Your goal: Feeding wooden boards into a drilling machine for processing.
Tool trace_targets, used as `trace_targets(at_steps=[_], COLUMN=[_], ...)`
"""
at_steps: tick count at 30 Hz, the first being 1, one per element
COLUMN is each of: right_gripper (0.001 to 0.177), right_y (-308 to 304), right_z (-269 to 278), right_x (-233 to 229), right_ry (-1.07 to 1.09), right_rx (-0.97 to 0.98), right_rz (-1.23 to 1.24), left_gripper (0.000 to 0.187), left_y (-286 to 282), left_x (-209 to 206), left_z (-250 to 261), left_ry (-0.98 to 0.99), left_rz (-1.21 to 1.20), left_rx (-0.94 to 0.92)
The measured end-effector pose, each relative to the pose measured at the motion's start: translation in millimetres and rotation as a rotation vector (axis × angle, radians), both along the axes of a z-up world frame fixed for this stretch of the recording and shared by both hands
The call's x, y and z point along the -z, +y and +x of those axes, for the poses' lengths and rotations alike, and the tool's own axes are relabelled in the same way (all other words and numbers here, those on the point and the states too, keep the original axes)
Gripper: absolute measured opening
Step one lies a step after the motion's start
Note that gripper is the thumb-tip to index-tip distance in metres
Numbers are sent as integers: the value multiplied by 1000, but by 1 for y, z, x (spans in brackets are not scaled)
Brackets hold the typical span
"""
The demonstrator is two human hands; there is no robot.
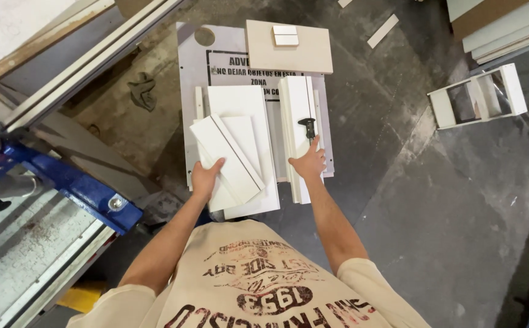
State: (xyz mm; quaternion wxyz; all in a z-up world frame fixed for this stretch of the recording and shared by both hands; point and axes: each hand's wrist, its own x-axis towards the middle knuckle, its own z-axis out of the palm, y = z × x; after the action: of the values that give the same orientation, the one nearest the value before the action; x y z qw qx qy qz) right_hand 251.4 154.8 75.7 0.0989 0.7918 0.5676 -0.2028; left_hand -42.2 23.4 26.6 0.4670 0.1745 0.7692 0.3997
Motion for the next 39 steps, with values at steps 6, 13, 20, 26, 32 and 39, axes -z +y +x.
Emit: trace_targets(at_steps=[6,13,20,26,32,39], right_gripper=[127,127,122,111,109,101], right_y=[-2,0,-11,7,16,25], right_z=[-1,1,-4,95,103,118], right_x=[1,1,-26,36,47,59], right_ry=[-4,-4,95,420,677,670], right_rx=[21,37,6,197,308,188], right_rz=[0,18,83,-45,-168,-207], left_gripper=[69,73,94,101,74,69], left_y=[11,22,33,41,60,83], left_x=[10,7,-62,-109,-81,53], left_z=[14,21,0,-9,71,243], left_ry=[10,-3,242,418,333,5], left_rz=[-5,-1,-237,-360,-190,-55], left_rx=[-7,20,581,930,926,647])
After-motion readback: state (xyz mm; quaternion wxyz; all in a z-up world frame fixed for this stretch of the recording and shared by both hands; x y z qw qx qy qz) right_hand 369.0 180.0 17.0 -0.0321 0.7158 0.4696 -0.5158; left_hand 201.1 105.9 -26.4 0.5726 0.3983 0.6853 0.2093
